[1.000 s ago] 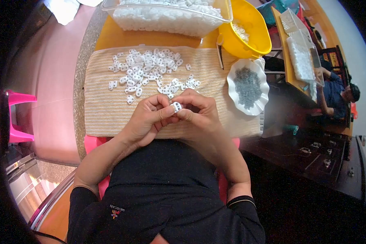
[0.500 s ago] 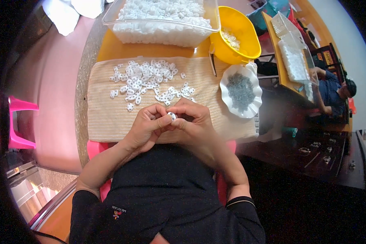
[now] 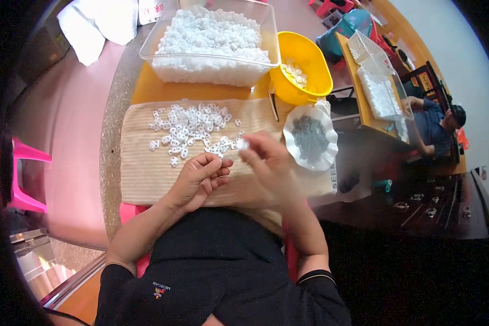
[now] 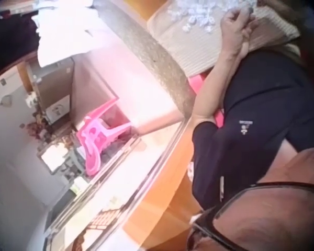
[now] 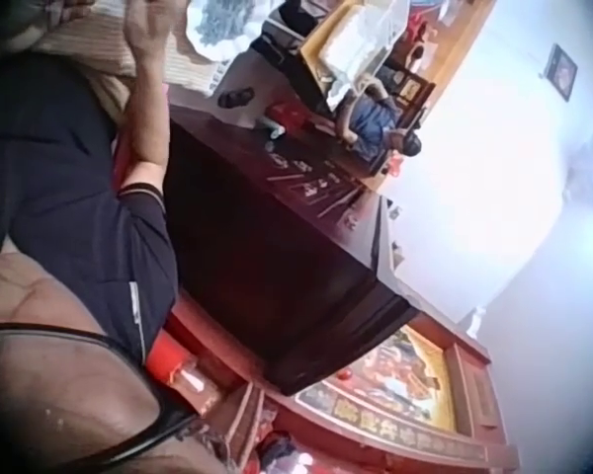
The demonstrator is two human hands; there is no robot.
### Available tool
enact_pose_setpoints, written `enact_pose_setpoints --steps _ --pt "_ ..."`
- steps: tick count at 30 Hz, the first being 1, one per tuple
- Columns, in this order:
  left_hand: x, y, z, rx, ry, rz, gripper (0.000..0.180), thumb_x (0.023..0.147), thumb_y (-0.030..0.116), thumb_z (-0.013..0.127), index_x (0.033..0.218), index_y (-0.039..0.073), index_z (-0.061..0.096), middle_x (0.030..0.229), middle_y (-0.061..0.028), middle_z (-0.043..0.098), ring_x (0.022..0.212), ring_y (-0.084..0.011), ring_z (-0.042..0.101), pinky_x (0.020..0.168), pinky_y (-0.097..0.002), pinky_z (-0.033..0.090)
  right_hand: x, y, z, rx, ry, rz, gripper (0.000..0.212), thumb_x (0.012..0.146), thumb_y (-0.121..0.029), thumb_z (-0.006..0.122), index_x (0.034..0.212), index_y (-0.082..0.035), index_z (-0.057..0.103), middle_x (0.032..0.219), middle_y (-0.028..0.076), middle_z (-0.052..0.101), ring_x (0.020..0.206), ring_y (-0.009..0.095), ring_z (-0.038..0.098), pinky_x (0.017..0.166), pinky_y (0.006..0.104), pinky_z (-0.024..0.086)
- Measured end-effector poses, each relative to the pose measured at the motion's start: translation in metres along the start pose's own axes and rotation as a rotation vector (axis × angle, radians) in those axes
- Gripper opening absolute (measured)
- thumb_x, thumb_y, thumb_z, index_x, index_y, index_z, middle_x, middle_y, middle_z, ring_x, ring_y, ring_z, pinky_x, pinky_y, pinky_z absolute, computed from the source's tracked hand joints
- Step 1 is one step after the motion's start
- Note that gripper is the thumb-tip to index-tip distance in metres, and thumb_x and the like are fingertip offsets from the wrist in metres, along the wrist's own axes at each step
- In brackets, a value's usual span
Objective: Manually assembling small white plastic components at a workshop table.
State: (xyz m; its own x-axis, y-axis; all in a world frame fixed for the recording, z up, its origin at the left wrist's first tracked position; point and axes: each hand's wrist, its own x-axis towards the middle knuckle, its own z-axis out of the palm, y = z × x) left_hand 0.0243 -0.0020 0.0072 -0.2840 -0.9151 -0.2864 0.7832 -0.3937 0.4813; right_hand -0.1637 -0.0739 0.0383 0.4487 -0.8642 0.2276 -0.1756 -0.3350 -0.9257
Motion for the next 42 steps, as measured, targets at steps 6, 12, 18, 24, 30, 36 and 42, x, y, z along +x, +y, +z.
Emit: enact_pose_setpoints --steps 6,12,18,24,30,36,42 --pt "-0.001 -0.002 -0.001 0.034 0.004 -0.007 0.013 0.09 0.015 0.065 0.094 0.004 0.059 0.101 -0.0085 0.065 0.084 -0.0119 0.062 0.08 -0.0283 0.054 0.05 -0.03 -0.061 -0.405 0.399 -0.274 0.019 0.089 -0.007 0.063 0.106 0.003 0.062 0.082 0.003 0.057 0.065 0.008 0.055 0.061 0.0223 0.049" --pt "0.001 -0.006 -0.001 0.075 -0.011 -0.009 0.008 0.09 0.011 0.063 0.094 0.004 0.06 0.102 -0.0089 0.064 0.084 -0.0114 0.062 0.079 -0.0285 0.056 0.09 -0.003 -0.099 -0.815 0.468 -0.199 0.021 0.087 -0.011 0.067 0.103 0.002 0.066 0.076 0.005 0.062 0.063 0.01 0.056 0.06 0.0237 0.049" --pt "0.0 -0.005 -0.002 0.113 0.005 -0.002 0.009 0.09 0.011 0.063 0.094 0.004 0.06 0.101 -0.009 0.065 0.083 -0.0114 0.062 0.078 -0.028 0.056 0.065 0.014 -0.053 -0.566 0.069 -0.057 0.018 0.083 -0.008 0.069 0.099 0.001 0.068 0.078 0.007 0.066 0.067 0.013 0.059 0.061 0.025 0.048" --pt "0.001 -0.007 -0.004 0.139 0.004 0.005 0.01 0.089 0.012 0.064 0.094 0.004 0.06 0.1 -0.0079 0.065 0.084 -0.0113 0.062 0.078 -0.0277 0.056 0.062 0.027 -0.02 -0.687 -0.128 -0.078 0.02 0.078 -0.004 0.065 0.097 -0.001 0.068 0.084 0.015 0.066 0.074 0.026 0.065 0.066 0.0319 0.049" --pt "-0.001 -0.007 -0.002 0.174 0.007 -0.002 0.011 0.089 0.013 0.064 0.095 0.004 0.06 0.099 -0.0072 0.066 0.085 -0.0105 0.063 0.078 -0.0275 0.056 0.071 0.033 -0.005 -0.821 -0.126 -0.078 0.019 0.08 -0.013 0.065 0.095 -0.002 0.069 0.089 0.015 0.066 0.081 0.031 0.064 0.072 0.0381 0.049" --pt "-0.001 -0.009 -0.005 0.19 0.012 0.007 0.011 0.09 0.014 0.064 0.095 0.005 0.06 0.098 -0.0066 0.067 0.084 -0.0105 0.063 0.077 -0.0273 0.056 0.073 0.036 0.001 -0.769 -0.143 -0.025 0.016 0.081 -0.017 0.062 0.089 -0.004 0.068 0.089 0.017 0.064 0.087 0.036 0.061 0.078 0.0434 0.047" --pt "0.001 -0.01 -0.003 0.168 0.015 0.008 0.011 0.09 0.014 0.064 0.095 0.004 0.06 0.096 -0.0065 0.067 0.083 -0.0106 0.063 0.076 -0.0269 0.055 0.071 0.045 -0.007 -0.617 -0.141 -0.003 0.015 0.077 -0.015 0.067 0.086 -0.003 0.067 0.081 0.017 0.064 0.076 0.032 0.062 0.069 0.0387 0.049"
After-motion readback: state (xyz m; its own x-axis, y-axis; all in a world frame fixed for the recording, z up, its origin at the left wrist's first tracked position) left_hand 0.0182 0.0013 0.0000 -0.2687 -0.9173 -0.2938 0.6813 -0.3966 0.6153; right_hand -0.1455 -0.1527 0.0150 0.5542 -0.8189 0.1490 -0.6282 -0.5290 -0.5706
